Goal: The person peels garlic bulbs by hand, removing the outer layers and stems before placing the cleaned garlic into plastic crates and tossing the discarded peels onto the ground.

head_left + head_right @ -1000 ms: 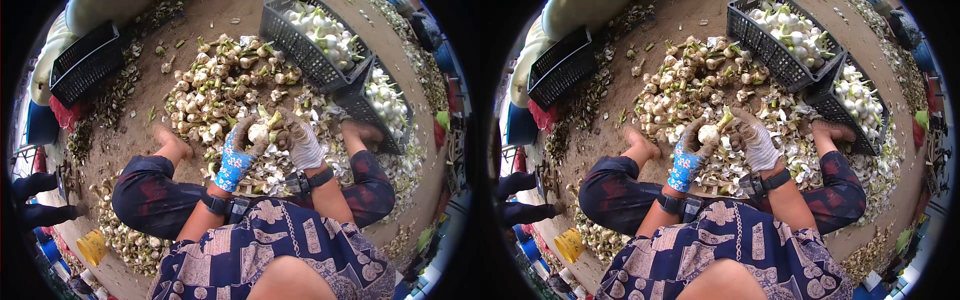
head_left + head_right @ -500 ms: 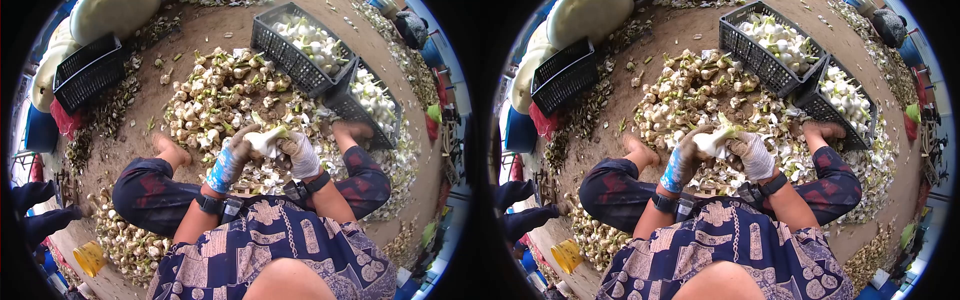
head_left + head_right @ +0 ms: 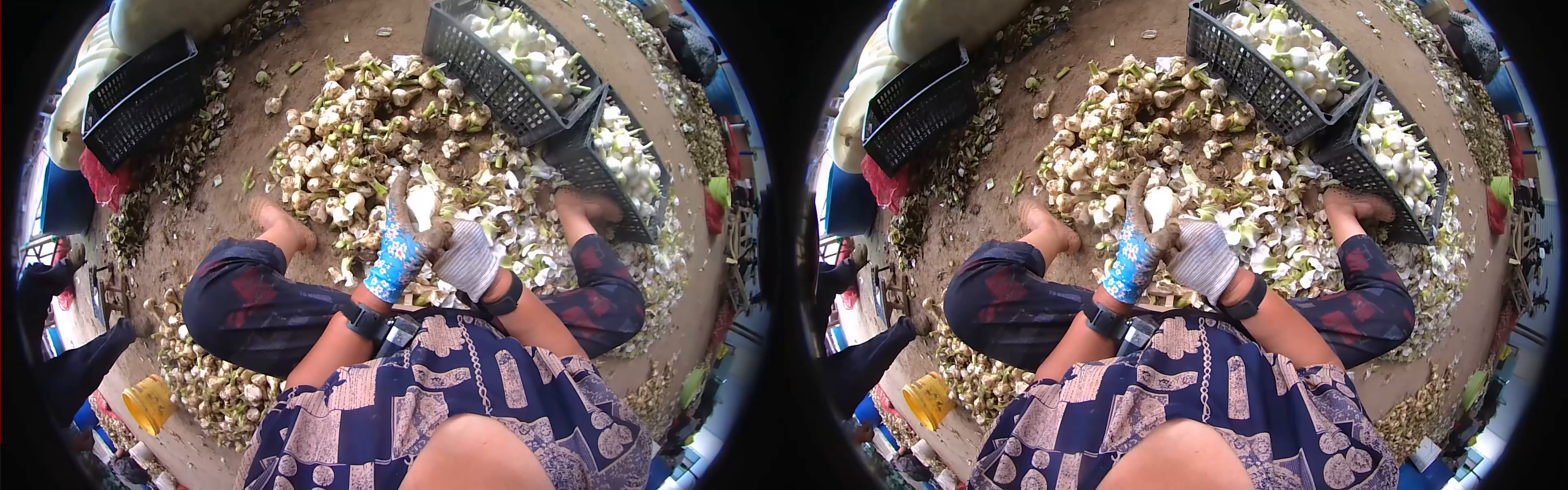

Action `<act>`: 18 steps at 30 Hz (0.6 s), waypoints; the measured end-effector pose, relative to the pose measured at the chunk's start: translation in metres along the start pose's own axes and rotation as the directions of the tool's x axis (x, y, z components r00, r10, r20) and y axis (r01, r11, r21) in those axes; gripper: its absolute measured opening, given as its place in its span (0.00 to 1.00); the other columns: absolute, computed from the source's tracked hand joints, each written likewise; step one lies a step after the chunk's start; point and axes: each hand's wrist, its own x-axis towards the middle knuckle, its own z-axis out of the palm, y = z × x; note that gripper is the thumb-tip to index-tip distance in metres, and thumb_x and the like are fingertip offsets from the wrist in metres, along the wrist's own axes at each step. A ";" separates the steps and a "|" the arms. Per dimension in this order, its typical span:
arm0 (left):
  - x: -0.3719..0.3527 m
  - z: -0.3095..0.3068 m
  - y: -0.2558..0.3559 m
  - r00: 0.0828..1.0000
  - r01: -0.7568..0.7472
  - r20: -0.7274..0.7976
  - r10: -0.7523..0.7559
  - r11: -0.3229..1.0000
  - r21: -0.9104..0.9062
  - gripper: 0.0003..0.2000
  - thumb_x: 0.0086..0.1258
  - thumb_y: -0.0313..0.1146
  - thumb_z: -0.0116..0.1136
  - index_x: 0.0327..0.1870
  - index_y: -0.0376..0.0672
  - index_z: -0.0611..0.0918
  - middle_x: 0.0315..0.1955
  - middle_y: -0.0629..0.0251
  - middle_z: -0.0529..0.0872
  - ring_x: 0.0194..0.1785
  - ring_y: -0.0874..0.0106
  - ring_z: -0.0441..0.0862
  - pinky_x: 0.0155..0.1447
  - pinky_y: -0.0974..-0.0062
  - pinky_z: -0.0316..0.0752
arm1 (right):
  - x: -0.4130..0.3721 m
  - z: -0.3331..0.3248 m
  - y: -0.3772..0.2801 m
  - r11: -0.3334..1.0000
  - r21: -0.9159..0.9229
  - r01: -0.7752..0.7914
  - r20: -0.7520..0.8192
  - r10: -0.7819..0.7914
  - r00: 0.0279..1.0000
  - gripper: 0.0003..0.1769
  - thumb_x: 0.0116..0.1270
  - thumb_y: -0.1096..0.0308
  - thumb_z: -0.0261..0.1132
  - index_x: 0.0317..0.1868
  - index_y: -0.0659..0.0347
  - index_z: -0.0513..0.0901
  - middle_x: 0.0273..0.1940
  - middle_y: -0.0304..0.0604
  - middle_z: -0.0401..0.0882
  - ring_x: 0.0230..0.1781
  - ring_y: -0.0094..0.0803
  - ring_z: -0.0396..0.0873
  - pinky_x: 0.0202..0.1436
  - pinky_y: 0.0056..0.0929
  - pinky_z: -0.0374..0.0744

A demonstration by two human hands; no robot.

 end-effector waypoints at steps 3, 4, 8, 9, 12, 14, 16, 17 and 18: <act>0.000 -0.004 0.016 0.971 0.236 0.179 -0.161 0.784 -0.574 0.47 0.56 0.62 0.57 0.69 0.40 0.55 0.65 0.57 0.60 0.68 0.65 0.57 0.69 0.65 0.54 | 0.003 -0.020 -0.007 0.950 0.244 -0.198 0.168 0.159 0.973 0.08 0.62 0.68 0.62 0.39 0.62 0.81 0.28 0.47 0.81 0.27 0.36 0.81 0.32 0.30 0.77; -0.002 -0.004 0.020 0.937 0.350 0.290 -0.196 0.530 -0.773 0.47 0.58 0.67 0.53 0.69 0.39 0.56 0.66 0.57 0.58 0.70 0.63 0.54 0.71 0.63 0.52 | 0.000 -0.027 -0.010 0.806 0.492 -0.329 0.244 0.235 0.941 0.10 0.63 0.66 0.61 0.42 0.62 0.81 0.30 0.44 0.83 0.29 0.31 0.82 0.34 0.27 0.77; 0.003 0.004 0.002 0.958 -0.019 0.237 0.164 0.857 -0.516 0.50 0.54 0.71 0.51 0.70 0.40 0.54 0.67 0.56 0.55 0.70 0.64 0.54 0.71 0.63 0.52 | -0.009 -0.046 -0.010 0.944 0.189 -0.269 0.282 0.210 0.936 0.18 0.67 0.58 0.61 0.48 0.64 0.80 0.33 0.37 0.82 0.30 0.19 0.78 0.33 0.19 0.75; 0.002 0.007 0.003 0.955 -0.015 0.246 0.166 0.856 -0.517 0.50 0.54 0.71 0.51 0.70 0.40 0.54 0.67 0.56 0.55 0.70 0.64 0.54 0.71 0.63 0.52 | -0.012 -0.043 -0.010 0.943 0.189 -0.273 0.274 0.216 0.937 0.18 0.67 0.58 0.61 0.48 0.64 0.80 0.33 0.37 0.82 0.30 0.19 0.78 0.33 0.19 0.75; 0.001 0.008 0.009 0.981 0.010 0.183 0.067 0.920 -0.391 0.43 0.59 0.67 0.51 0.66 0.39 0.62 0.61 0.55 0.65 0.65 0.65 0.63 0.68 0.63 0.60 | -0.016 -0.037 -0.010 0.921 0.335 -0.197 0.137 0.159 0.978 0.14 0.67 0.61 0.60 0.42 0.63 0.81 0.26 0.39 0.81 0.23 0.24 0.78 0.28 0.25 0.75; 0.000 0.002 0.011 0.878 0.466 0.336 -0.342 0.441 -0.767 0.33 0.65 0.61 0.49 0.57 0.39 0.71 0.50 0.61 0.76 0.54 0.69 0.74 0.59 0.66 0.70 | -0.020 -0.050 -0.015 0.539 0.654 -0.531 0.396 0.354 0.847 0.16 0.64 0.60 0.63 0.45 0.65 0.80 0.27 0.37 0.81 0.21 0.21 0.75 0.23 0.20 0.72; -0.001 -0.001 0.018 0.871 0.487 0.444 -0.210 0.250 -0.837 0.28 0.66 0.58 0.48 0.52 0.40 0.74 0.43 0.59 0.80 0.49 0.65 0.77 0.56 0.63 0.72 | -0.027 -0.058 -0.009 0.211 0.935 -0.285 0.219 0.289 0.932 0.26 0.59 0.60 0.66 0.53 0.69 0.72 0.28 0.43 0.79 0.16 0.20 0.71 0.14 0.16 0.66; -0.004 -0.002 0.025 0.850 0.526 0.495 -0.179 0.280 -0.803 0.29 0.66 0.58 0.49 0.53 0.40 0.74 0.45 0.59 0.79 0.50 0.65 0.77 0.56 0.63 0.72 | -0.035 -0.063 0.015 0.110 0.982 -0.152 0.128 0.198 0.972 0.23 0.59 0.62 0.64 0.51 0.68 0.72 0.27 0.46 0.78 0.13 0.21 0.69 0.12 0.17 0.65; -0.006 -0.001 0.028 0.825 0.562 0.545 -0.148 0.311 -0.766 0.30 0.65 0.59 0.49 0.55 0.39 0.73 0.47 0.59 0.78 0.51 0.66 0.76 0.56 0.64 0.72 | -0.043 -0.076 0.024 0.068 0.990 -0.122 0.088 0.371 0.924 0.20 0.59 0.62 0.63 0.46 0.67 0.73 0.26 0.43 0.78 0.11 0.21 0.67 0.11 0.19 0.65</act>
